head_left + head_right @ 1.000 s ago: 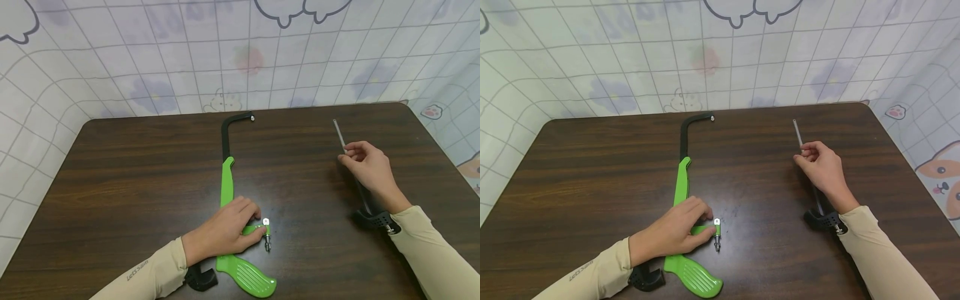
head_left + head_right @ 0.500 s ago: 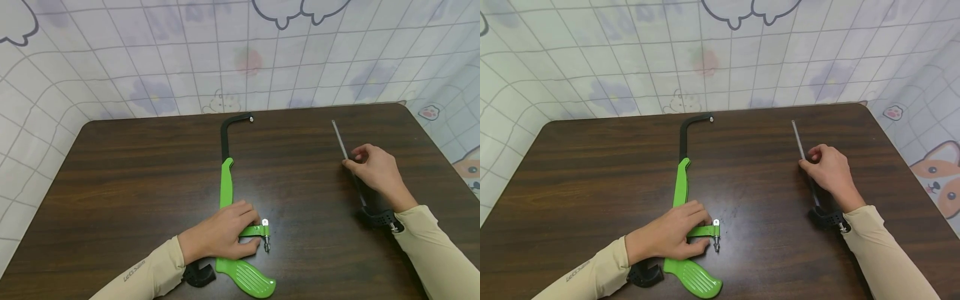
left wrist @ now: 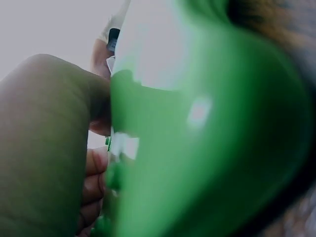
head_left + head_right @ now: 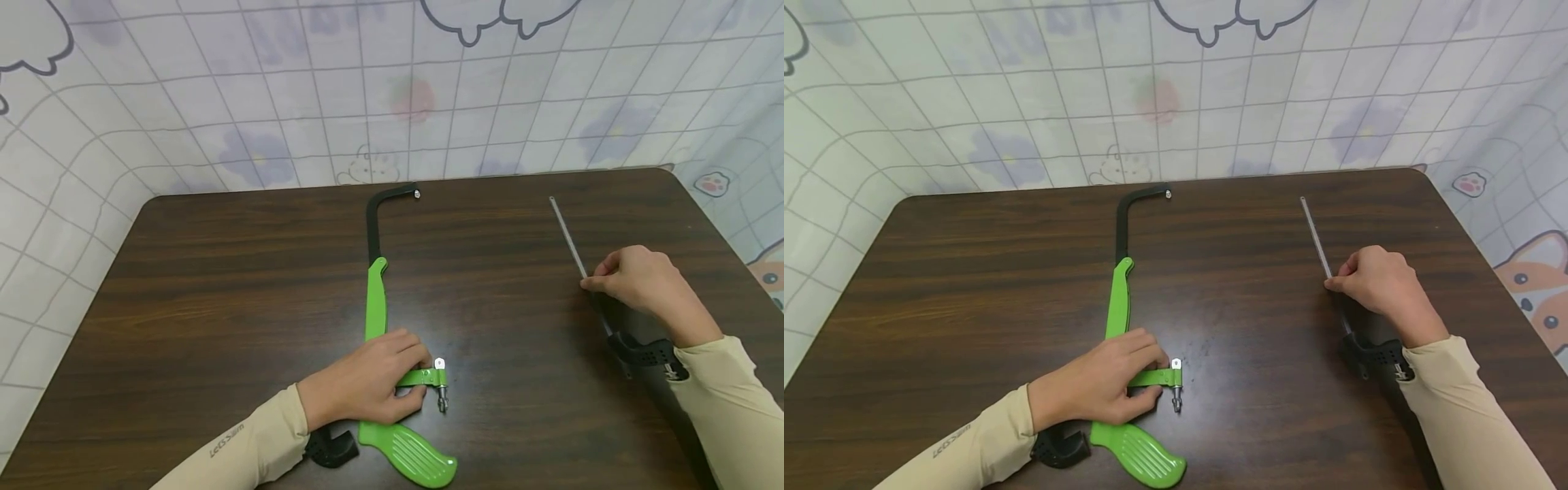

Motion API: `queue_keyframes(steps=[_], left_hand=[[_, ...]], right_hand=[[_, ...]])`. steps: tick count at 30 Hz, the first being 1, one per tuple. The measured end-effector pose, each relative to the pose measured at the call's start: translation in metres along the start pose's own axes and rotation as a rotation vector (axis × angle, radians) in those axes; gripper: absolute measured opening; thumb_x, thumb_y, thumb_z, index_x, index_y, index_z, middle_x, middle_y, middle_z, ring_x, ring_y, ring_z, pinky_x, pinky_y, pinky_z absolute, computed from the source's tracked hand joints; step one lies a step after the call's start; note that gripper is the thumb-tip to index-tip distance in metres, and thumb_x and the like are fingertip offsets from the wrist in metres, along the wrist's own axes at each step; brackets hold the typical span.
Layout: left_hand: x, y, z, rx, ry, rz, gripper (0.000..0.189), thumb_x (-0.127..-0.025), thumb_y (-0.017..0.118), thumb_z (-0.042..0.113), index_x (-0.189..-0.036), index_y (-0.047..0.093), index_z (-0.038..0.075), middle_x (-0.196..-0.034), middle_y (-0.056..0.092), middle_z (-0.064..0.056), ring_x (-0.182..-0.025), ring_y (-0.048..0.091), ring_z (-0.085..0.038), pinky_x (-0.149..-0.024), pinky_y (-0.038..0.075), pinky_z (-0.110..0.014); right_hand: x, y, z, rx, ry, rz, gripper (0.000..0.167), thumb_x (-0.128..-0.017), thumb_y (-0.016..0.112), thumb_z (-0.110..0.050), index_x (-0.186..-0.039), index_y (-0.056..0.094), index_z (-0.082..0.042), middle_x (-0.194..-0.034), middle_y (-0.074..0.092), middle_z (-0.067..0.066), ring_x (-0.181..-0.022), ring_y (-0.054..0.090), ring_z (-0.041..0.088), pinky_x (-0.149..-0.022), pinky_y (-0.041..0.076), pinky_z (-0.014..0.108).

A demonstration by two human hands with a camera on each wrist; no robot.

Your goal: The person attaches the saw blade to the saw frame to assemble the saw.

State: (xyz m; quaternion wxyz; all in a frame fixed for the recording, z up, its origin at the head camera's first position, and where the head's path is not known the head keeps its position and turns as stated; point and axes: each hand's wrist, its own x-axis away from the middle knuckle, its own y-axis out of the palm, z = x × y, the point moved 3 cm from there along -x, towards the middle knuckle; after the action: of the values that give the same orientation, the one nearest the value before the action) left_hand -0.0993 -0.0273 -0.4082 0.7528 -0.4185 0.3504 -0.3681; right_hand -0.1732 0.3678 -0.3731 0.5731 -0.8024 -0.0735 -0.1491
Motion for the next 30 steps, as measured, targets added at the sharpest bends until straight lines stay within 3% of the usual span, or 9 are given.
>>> queue_keyframes(steps=[10, 20, 30], left_hand=[[0.0006, -0.0003, 0.0008, -0.003, -0.007, -0.005, 0.014, -0.093, 0.064, 0.024, -0.104, 0.064, 0.016, -0.093, 0.059, 0.007, -0.082, 0.043, -0.005, -0.075, 0.037, -0.018], [-0.0007, -0.0007, 0.0018, -0.012, -0.014, -0.008, 0.013, -0.093, 0.064, 0.024, -0.104, 0.064, 0.017, -0.093, 0.059, 0.008, -0.082, 0.043, -0.005, -0.075, 0.038, -0.018], [-0.0023, -0.0035, 0.0066, -0.077, 0.001, -0.016, 0.012, -0.093, 0.064, 0.023, -0.103, 0.064, 0.016, -0.092, 0.058, 0.008, -0.080, 0.043, -0.005, -0.073, 0.038, -0.017]], right_hand=[[0.0009, 0.0001, -0.0036, 0.030, 0.008, -0.018, 0.040, -0.095, 0.067, -0.031, -0.110, 0.074, 0.005, -0.101, 0.072, 0.025, -0.080, 0.061, 0.033, -0.060, 0.046, 0.037], [-0.0034, 0.0010, -0.0021, -0.007, 0.002, -0.035, 0.031, -0.093, 0.068, -0.029, -0.098, 0.073, 0.001, -0.083, 0.065, 0.011, -0.074, 0.054, 0.026, -0.058, 0.039, 0.032], [-0.0057, 0.0004, 0.0023, -0.075, -0.042, -0.059, 0.030, -0.096, 0.067, -0.029, -0.099, 0.070, 0.001, -0.082, 0.072, 0.008, -0.073, 0.067, 0.017, -0.061, 0.048, 0.031]])
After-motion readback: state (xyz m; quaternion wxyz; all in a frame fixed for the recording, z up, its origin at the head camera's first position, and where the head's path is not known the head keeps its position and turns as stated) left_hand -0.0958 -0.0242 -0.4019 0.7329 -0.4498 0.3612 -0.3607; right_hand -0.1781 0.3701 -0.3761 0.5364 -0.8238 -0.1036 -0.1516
